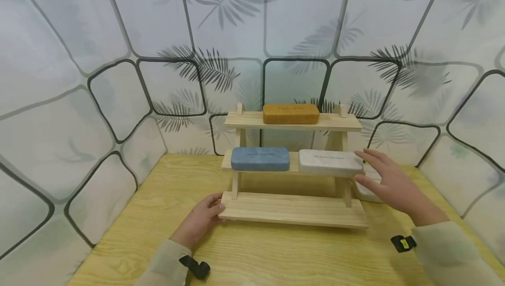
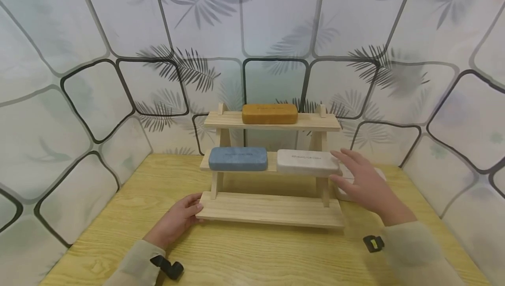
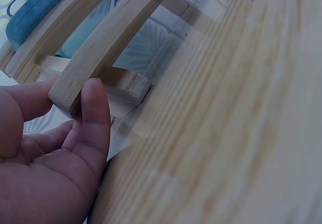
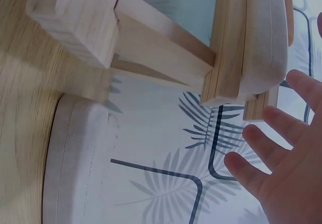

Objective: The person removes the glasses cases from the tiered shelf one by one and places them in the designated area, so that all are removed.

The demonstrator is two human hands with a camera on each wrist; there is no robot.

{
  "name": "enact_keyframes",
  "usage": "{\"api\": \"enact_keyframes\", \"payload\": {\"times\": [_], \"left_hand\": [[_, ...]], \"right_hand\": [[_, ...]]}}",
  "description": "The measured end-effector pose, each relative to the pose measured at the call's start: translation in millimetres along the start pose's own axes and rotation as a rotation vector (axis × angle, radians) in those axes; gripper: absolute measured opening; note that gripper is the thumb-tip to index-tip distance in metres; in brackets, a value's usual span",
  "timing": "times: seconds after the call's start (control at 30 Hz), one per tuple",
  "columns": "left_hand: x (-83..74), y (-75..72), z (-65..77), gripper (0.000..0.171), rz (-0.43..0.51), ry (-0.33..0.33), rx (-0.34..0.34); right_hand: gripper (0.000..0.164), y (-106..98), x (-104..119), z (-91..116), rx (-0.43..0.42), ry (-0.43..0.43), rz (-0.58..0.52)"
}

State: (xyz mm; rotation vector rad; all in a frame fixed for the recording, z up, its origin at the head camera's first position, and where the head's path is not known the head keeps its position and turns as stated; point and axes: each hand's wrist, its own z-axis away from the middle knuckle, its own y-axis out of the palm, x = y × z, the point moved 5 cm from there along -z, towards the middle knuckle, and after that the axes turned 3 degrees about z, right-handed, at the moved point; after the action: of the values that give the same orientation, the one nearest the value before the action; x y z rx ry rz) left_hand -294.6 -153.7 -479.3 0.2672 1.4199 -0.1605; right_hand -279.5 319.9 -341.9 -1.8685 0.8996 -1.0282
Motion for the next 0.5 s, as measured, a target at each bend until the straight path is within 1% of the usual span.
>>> {"api": "enact_keyframes", "payload": {"times": [0.27, 0.5], "left_hand": [[1.5, -0.1, 0.5, 0.061, 0.003, 0.007, 0.028], [0.5, 0.3, -0.1, 0.061, 0.007, 0.006, 0.024]], "right_hand": [[0.071, 4, 12, -7, -0.009, -0.032, 0.015], [0.072, 8, 24, -15, -0.008, -0.034, 0.016]]}}
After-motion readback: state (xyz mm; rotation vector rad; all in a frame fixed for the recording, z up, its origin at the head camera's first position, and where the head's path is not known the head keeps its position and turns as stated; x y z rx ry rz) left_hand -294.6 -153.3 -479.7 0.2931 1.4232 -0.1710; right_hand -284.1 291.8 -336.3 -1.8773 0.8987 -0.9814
